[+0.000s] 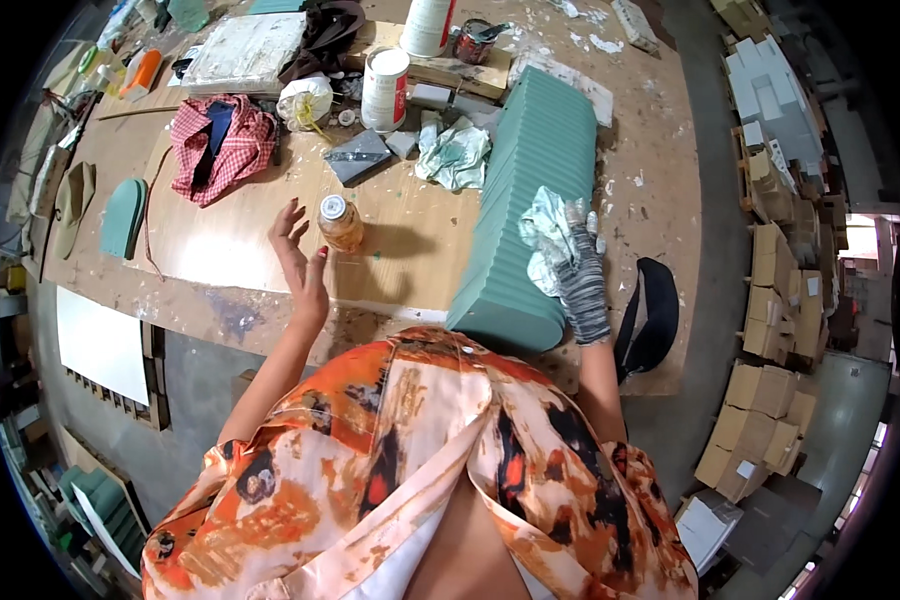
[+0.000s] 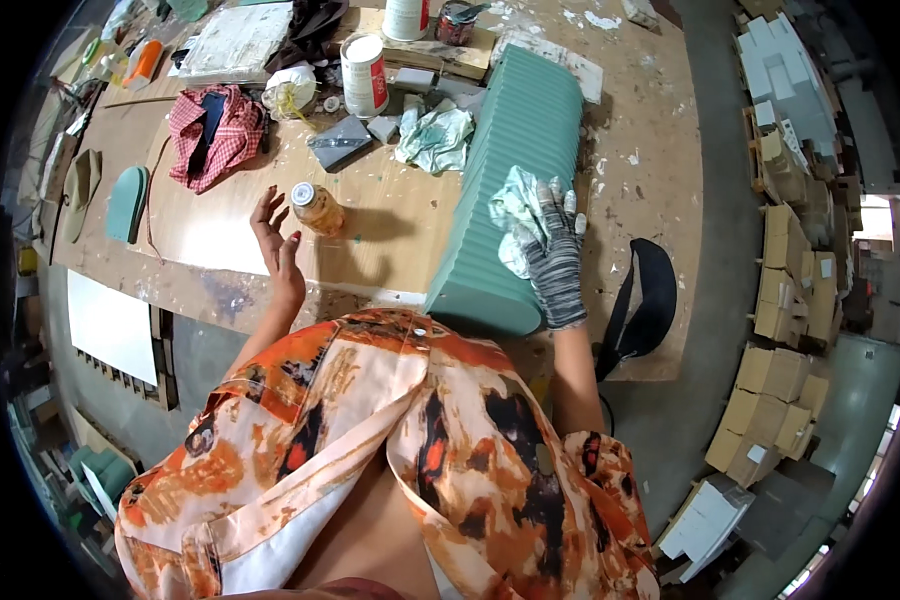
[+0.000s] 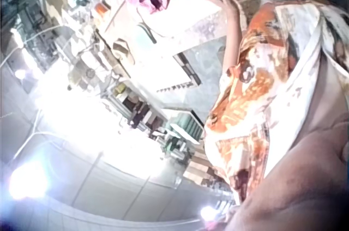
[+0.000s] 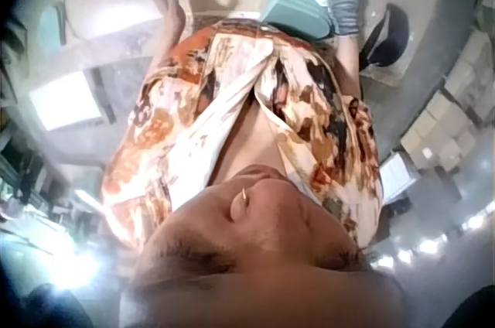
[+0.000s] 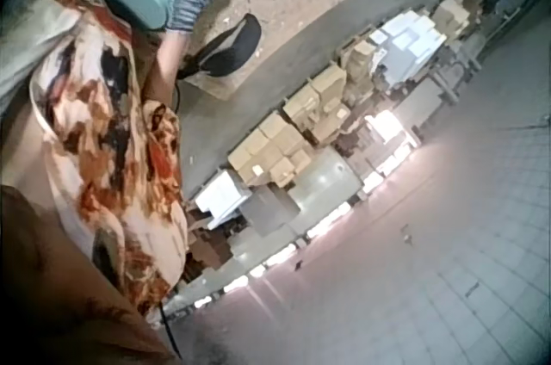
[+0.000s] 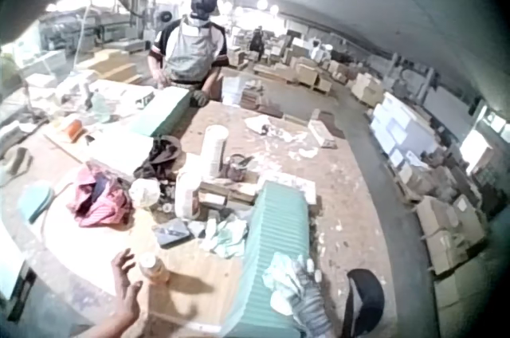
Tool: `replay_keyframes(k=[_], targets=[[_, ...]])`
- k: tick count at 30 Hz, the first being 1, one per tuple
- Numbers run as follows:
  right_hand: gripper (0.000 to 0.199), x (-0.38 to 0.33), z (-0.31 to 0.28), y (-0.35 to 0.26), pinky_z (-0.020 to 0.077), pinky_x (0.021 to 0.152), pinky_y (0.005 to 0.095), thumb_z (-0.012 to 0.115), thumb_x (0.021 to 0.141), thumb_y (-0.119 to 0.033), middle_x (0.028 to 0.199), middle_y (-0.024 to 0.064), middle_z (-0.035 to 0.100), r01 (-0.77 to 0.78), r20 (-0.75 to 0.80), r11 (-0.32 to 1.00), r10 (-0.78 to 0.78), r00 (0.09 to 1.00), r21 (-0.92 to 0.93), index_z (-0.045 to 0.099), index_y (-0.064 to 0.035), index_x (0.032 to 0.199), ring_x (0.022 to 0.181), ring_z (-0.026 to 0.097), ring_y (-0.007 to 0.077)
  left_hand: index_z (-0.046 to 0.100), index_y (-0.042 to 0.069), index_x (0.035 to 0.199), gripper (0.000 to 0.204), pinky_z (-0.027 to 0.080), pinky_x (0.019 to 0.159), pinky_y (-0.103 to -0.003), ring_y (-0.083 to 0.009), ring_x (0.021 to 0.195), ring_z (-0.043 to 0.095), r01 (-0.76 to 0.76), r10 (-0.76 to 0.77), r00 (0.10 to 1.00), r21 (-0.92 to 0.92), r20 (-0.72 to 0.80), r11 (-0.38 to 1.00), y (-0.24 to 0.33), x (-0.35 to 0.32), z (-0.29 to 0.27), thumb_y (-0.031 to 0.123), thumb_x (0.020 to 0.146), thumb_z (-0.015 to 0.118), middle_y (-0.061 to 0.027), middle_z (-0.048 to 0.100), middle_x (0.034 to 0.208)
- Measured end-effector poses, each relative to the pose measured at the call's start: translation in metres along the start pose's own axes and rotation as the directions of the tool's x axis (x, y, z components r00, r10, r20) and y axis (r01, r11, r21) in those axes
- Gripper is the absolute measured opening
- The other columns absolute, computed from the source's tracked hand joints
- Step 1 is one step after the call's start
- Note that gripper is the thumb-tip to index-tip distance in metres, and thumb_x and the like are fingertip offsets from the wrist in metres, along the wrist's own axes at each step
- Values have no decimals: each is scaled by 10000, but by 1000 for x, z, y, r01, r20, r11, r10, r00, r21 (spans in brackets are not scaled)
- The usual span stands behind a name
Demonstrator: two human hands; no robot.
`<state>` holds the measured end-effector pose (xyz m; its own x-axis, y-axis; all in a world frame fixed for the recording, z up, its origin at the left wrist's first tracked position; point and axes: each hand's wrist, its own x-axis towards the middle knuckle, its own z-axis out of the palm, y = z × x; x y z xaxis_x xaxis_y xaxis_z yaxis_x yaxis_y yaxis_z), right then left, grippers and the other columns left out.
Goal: The person applies glue from a bottle to the edges of several foam pieces and wipes the surfaces with a cloth.
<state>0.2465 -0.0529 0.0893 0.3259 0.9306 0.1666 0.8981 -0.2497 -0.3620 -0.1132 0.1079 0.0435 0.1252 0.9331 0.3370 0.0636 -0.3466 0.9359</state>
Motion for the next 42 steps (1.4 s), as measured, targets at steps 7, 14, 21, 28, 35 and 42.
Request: replay_keyframes(k=[7,14,21,28,35,42], targets=[[667,-7,-39,9,265,1182,391,648,941,-184,1545,160,387,-125,-38,533,286,958,837,353,-10,1513,1430,356,259,336,28,1479,709,327,1102,-442,-290,1350,418,91,-91,996,14,-8,996,-6,7,-12,262,827,484,-174,390,1511],[625,10,-3,-31,193,1197,517,648,923,-406,1584,201,290,138,-52,979,-147,988,-151,473,-141,1461,1447,268,432,231,12,1524,846,227,1189,-450,-310,1435,304,81,-81,973,9,215,997,-23,-1,-7,195,737,481,-180,304,1531],[453,11,8,-25,262,1180,473,673,873,-154,1480,144,474,119,-86,991,-113,990,68,618,-155,1323,1369,420,359,224,27,1522,853,292,1147,-394,-299,1386,368,253,-237,921,-12,310,967,-58,-24,0,127,821,699,-162,375,1469],[429,9,-2,-25,317,1154,464,737,834,-217,1533,159,402,92,-55,970,-82,995,223,676,-116,1247,1347,429,378,314,39,1469,754,329,1116,-386,-271,1310,444,246,-246,932,34,267,969,-61,-13,3,-8,822,697,-139,464,1374],[594,5,17,-7,195,1178,557,705,855,-441,1619,187,212,-120,-40,993,120,992,-15,578,-229,1394,1470,197,436,307,31,1479,754,326,1125,-382,-270,1316,450,225,-233,938,62,258,972,-73,-13,1,-19,827,681,-140,482,1374],[472,-2,45,20,221,1187,493,620,911,-250,1566,162,353,-99,13,853,107,994,513,579,-199,1378,1438,320,368,357,-1,1439,641,365,1108,-380,-252,1299,489,390,-336,875,-97,348,916,-86,-11,0,-41,859,626,-138,509,1384]])
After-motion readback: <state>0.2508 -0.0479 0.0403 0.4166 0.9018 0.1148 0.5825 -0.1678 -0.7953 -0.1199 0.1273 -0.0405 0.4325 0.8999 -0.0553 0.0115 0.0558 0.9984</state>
